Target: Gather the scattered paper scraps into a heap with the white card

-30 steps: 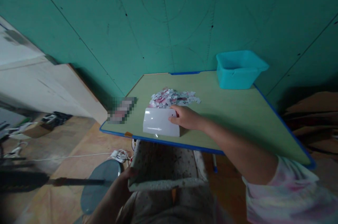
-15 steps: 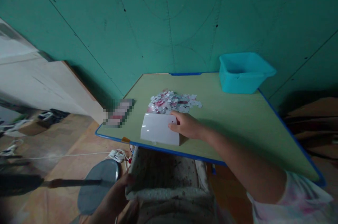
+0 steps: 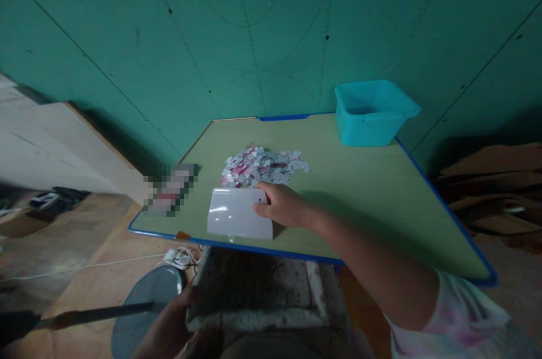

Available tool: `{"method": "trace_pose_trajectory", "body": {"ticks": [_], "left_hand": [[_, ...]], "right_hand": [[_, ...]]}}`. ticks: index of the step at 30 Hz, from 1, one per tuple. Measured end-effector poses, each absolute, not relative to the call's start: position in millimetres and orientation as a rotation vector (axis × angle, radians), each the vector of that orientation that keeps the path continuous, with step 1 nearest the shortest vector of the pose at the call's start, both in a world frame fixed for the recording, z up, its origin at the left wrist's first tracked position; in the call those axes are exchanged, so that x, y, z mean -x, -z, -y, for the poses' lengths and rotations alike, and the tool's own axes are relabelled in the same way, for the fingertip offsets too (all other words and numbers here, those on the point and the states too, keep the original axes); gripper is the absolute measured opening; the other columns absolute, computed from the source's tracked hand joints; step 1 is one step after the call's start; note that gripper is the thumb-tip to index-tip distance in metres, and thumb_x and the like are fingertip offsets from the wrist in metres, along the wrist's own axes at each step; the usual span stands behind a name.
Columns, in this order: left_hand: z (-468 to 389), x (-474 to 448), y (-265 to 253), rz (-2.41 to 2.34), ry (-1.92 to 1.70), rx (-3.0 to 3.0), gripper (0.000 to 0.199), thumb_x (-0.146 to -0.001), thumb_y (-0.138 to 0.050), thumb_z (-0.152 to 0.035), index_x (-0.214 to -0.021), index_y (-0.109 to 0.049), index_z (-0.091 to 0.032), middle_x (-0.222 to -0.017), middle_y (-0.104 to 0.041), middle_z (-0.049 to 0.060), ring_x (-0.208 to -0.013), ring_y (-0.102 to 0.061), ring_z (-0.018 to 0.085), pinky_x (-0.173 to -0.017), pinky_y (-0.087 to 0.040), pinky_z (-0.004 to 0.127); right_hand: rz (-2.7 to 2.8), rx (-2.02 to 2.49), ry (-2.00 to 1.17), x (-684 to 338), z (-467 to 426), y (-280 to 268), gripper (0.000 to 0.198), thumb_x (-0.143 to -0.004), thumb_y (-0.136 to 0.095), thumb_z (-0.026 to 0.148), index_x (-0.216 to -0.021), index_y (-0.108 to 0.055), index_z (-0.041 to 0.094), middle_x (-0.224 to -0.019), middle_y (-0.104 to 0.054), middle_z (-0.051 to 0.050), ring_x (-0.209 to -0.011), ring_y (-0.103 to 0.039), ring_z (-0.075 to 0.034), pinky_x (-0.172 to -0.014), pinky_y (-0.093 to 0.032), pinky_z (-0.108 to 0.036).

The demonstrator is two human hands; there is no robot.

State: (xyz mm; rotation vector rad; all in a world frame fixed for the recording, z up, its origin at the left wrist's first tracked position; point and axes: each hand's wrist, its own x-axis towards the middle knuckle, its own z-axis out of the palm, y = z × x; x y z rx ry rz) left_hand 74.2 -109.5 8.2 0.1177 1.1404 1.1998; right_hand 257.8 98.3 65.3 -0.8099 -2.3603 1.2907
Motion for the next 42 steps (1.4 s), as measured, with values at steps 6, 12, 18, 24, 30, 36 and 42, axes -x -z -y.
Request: {"method": "trace_pose_trajectory", "body": {"ticks": [6, 12, 18, 24, 30, 36, 42], "left_hand": [[107.6, -72.9, -5.9, -1.18, -1.157, -0.183, 0.053, -0.072, -0.041, -0.006, -0.122, -0.04, -0.023, -0.06, -0.068, -0.001, -0.045, -0.057, 0.015, -0.042, -0.038, 0.025], [103.4, -72.7, -3.5, -1.13, -1.157, -0.247, 0.051, -0.072, -0.039, -0.006, -0.118, -0.044, -0.026, -0.064, -0.069, 0.0, -0.044, -0.057, 0.013, -0.039, -0.038, 0.023], [98.8, -71.9, -10.5, -1.131, -1.166, -0.127, 0.05, -0.065, -0.042, -0.001, -0.105, -0.056, -0.027, -0.055, -0.067, -0.005, -0.044, -0.058, 0.013, -0.044, -0.042, 0.022], [97.6, -68.9, -15.8, -1.22, -1.175, -0.122, 0.032, -0.061, -0.048, 0.0, -0.07, -0.067, -0.024, -0.049, -0.067, -0.007, -0.051, -0.058, 0.009, -0.053, -0.042, 0.016], [92.1, -69.3, -6.8, -0.963, -1.161, -0.138, 0.056, -0.064, -0.038, 0.001, -0.108, -0.053, -0.029, -0.056, -0.067, -0.003, -0.049, -0.06, 0.015, -0.054, -0.043, 0.028], [97.1, -68.5, -6.6, -1.081, -1.144, -0.16, 0.053, -0.066, -0.039, -0.001, -0.112, -0.051, -0.025, -0.059, -0.068, -0.003, -0.056, -0.062, 0.017, -0.058, -0.044, 0.029], [99.1, -68.6, 13.1, -0.977, -1.25, -0.227, 0.058, -0.061, -0.042, -0.002, -0.116, -0.043, -0.021, -0.08, -0.069, 0.002, -0.076, -0.063, 0.024, -0.069, -0.045, 0.036]], "right_hand": [[2.37, 0.816, -1.278, -257.0, -98.3, -65.6, 0.022, -0.073, -0.05, 0.03, -0.088, -0.05, 0.015, -0.073, -0.054, -0.002, -0.063, -0.047, -0.01, -0.054, -0.036, -0.022], [2.391, 0.76, -1.34, -259.5, -97.9, -65.7, 0.017, -0.073, -0.049, 0.028, -0.085, -0.049, 0.016, -0.07, -0.051, 0.0, -0.062, -0.045, -0.01, -0.051, -0.034, -0.02], [2.4, 0.747, -1.357, -259.9, -98.6, -68.6, 0.014, -0.073, -0.05, 0.027, -0.081, -0.047, 0.016, -0.067, -0.047, 0.002, -0.06, -0.044, -0.009, -0.051, -0.032, -0.02], [2.377, 0.724, -1.467, -261.9, -97.7, -70.8, 0.014, -0.074, -0.049, 0.027, -0.083, -0.046, 0.016, -0.071, -0.048, 0.001, -0.063, -0.046, -0.009, -0.054, -0.035, -0.02], [2.358, 0.745, -1.569, -263.2, -94.7, -73.6, 0.014, -0.074, -0.048, 0.027, -0.083, -0.046, 0.016, -0.072, -0.047, 0.001, -0.065, -0.046, -0.009, -0.054, -0.036, -0.02], [2.356, 0.676, -1.67, -263.7, -94.2, -77.2, 0.012, -0.074, -0.049, 0.024, -0.081, -0.045, 0.016, -0.07, -0.044, 0.002, -0.062, -0.044, -0.008, -0.052, -0.034, -0.019], [2.348, 0.574, -1.651, -263.4, -93.3, -80.4, 0.012, -0.071, -0.052, 0.025, -0.077, -0.046, 0.016, -0.066, -0.041, 0.003, -0.06, -0.041, -0.007, -0.051, -0.031, -0.019]]}}
